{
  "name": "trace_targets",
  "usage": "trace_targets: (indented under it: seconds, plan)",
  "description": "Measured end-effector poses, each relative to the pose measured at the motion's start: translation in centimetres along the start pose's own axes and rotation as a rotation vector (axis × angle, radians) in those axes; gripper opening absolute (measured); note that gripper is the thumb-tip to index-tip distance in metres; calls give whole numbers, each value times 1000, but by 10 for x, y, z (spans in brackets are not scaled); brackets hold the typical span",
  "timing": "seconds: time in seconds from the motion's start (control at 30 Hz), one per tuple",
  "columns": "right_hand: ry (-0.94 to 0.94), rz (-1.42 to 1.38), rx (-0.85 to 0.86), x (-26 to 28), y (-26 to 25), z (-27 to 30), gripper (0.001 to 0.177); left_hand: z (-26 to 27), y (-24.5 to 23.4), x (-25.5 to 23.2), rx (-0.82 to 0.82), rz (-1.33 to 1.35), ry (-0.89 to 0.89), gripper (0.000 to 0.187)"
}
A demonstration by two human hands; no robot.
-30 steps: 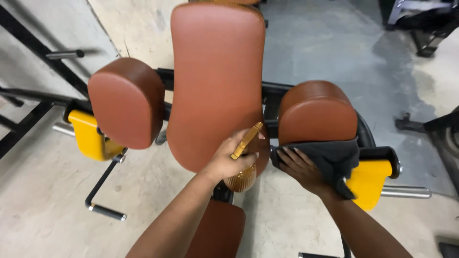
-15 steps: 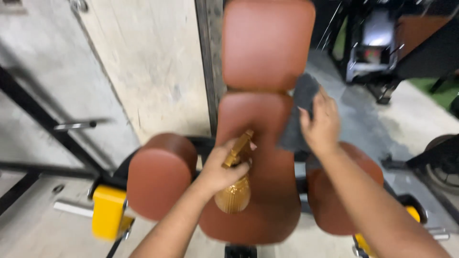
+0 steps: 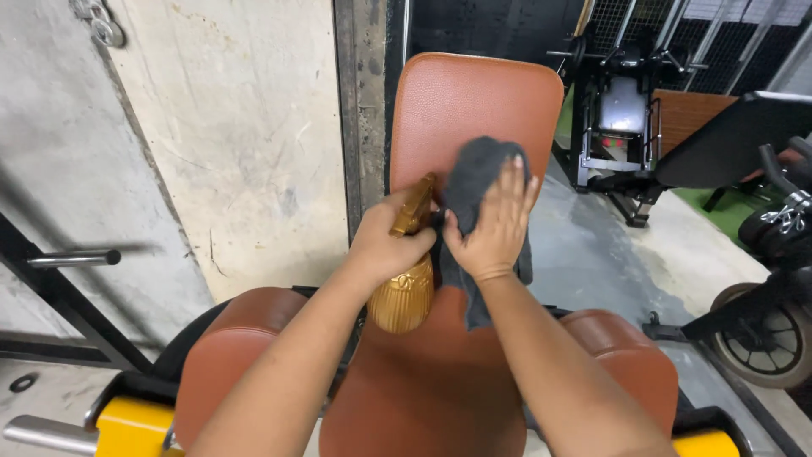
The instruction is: Cleaning and wiping down a gym machine using a spray bottle and cloth.
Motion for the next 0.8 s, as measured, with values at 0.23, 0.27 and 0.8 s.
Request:
trace_targets:
  seconds: [0.23, 0.27, 0.8]
  plan:
    - [246, 139, -220, -43, -10, 34, 91, -9, 8, -1, 1, -6, -9, 33]
    - [304, 137, -226, -47, -10, 34, 93, -10, 12, 0, 21, -62, -15, 31]
    - [87, 85, 13, -14, -7, -2, 71, -47, -2, -14, -273, 125, 33, 29]
Point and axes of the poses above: each hand's wrist, its own z-axis away from the middle knuckle, its own y-axis out of the palm, x = y × z, the point moved 10 cm from there along -z, towards the middle knuckle, and after that the axes turned 14 degrees about -x, right-handed, at the moved point
